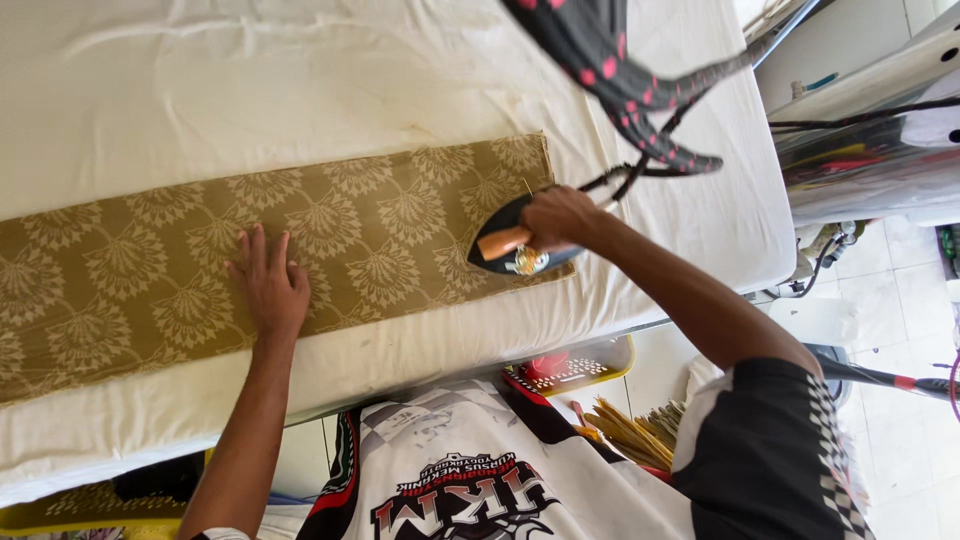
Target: The person irons and folds a gold-patterned cloth on a padded ironing surface using a black steam iron, repeatedly smoothing the fabric and folding it into a smaller rectangle.
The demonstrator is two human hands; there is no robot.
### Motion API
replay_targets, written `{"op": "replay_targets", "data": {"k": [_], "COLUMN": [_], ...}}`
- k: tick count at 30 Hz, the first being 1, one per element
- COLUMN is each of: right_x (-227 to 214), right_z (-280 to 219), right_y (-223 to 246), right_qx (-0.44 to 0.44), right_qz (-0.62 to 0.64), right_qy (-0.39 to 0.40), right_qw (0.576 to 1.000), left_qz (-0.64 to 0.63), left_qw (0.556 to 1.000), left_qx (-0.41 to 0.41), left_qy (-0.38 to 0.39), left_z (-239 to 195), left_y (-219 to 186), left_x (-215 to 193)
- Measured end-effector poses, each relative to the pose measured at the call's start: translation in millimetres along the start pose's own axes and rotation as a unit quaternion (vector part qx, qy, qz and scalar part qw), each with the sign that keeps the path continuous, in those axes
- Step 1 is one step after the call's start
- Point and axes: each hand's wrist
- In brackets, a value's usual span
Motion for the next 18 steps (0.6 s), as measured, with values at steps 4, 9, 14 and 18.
{"op": "replay_targets", "data": {"k": [4, 9, 14, 18], "right_x": [19, 29, -3, -29], "right_z": [-32, -16, 47, 89], "right_y": [4, -14, -60, -94], "right_qx": [0.022, 0.059, 0.144, 0.132], "right_qz": [-0.032, -0.004, 0.01, 0.001], "right_qy": [-0.023, -0.043, -0.121, -0.162], "right_qw": [0.999, 0.997, 0.982, 0.978], "left_qz": [0.009, 0.003, 0.025, 0.026], "left_qw": [1.0, 1.0, 0.999, 0.999], "left_qx": [0.011, -0.013, -0.011, -0.027], "left_qy": [-0.008, -0.011, -0.04, -0.033], "left_z": [6, 13, 8, -1], "left_y": [6, 0, 2, 4], "left_x": [4, -8, -23, -36]}}
Point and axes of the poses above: each hand's wrist, its own z-axis towards the middle knuckle, its own x-axis out of the palm, y = z × x, and after that the axes turned 7 degrees about x, right-handed
